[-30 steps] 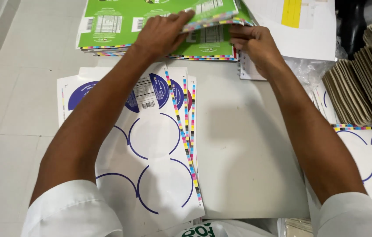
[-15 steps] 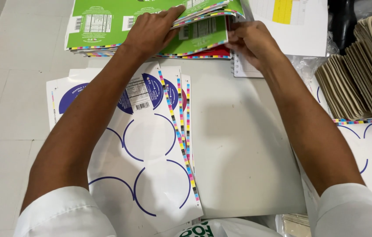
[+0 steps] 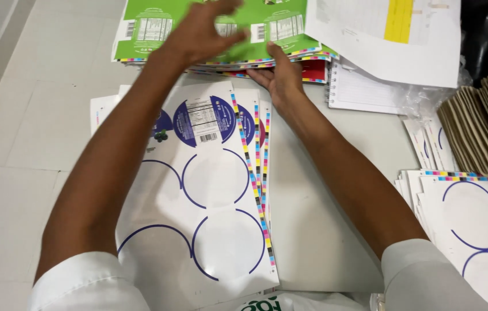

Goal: Peeling circular product labels from a sheet and applying them to the center of flat packaging bags.

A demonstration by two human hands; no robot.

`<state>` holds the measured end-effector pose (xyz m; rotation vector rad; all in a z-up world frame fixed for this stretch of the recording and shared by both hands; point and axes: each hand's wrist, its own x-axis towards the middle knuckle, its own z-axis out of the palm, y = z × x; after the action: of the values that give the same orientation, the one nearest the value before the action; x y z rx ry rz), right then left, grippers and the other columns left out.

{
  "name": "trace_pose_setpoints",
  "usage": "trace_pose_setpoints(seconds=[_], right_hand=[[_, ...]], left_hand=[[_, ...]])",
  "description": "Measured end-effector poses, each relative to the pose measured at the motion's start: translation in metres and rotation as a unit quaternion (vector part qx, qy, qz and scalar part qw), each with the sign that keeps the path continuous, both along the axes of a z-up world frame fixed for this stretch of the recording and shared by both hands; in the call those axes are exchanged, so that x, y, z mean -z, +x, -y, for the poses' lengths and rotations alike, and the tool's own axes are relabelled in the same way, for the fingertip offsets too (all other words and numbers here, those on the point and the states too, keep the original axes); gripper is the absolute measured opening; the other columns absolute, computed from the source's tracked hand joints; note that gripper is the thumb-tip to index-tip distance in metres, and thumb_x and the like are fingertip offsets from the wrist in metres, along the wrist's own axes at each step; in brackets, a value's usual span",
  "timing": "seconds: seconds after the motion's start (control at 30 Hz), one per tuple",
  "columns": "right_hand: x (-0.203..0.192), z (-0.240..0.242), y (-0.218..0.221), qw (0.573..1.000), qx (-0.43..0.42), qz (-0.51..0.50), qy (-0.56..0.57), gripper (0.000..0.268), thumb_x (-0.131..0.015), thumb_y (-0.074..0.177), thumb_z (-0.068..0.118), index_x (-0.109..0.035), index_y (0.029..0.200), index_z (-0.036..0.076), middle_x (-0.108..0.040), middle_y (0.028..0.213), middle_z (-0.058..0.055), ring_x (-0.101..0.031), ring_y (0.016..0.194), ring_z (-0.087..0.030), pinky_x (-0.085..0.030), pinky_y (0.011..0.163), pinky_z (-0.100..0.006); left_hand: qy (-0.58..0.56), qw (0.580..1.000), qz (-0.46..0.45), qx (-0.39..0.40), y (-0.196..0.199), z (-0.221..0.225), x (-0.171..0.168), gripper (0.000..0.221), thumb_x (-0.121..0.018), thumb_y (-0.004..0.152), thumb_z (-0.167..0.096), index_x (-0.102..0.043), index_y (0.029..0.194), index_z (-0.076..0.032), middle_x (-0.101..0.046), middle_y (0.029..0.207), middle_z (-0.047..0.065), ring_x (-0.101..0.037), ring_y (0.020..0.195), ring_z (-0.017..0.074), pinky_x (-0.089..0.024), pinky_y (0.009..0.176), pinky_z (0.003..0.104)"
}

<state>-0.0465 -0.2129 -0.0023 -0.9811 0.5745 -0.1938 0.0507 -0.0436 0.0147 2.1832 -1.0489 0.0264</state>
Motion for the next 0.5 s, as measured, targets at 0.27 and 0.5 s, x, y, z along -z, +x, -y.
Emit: trace_pose_setpoints(seconds=[0.27, 0.5], right_hand=[[-0.008, -0.006, 0.008, 0.988, 0.054, 0.025, 0.145, 0.031, -0.07, 0.087, -0.001, -0.054, 0.114, -0.003, -0.064, 0.114, -0.033, -0.072, 0.1, -0.045, -0.067, 0.08, -0.041], [-0.023, -0.018, -0.017, 0.978, -0.012, 0.073, 0.196, 0.024, -0.075, 0.082, -0.005, -0.056, 0.096, -0.002, -0.067, 0.097, -0.026, -0.072, 0.093, -0.039, -0.068, 0.073, -0.037]], left_hand=[[-0.101, 0.927, -0.162, -0.322, -0.006, -0.165, -0.012, 0.051, -0.046, 0.101, -0.062, -0.031, 0.107, -0.014, -0.034, 0.103, 0.007, -0.031, 0.098, 0.0251, -0.028, 0.083, 0.044], [-0.381, 0.73, -0.475, -0.309, -0.033, -0.185, -0.025, 0.102, -0.034, 0.063, -0.072, -0.05, 0.137, -0.003, -0.076, 0.123, 0.015, -0.08, 0.112, 0.0273, -0.067, 0.098, 0.04]])
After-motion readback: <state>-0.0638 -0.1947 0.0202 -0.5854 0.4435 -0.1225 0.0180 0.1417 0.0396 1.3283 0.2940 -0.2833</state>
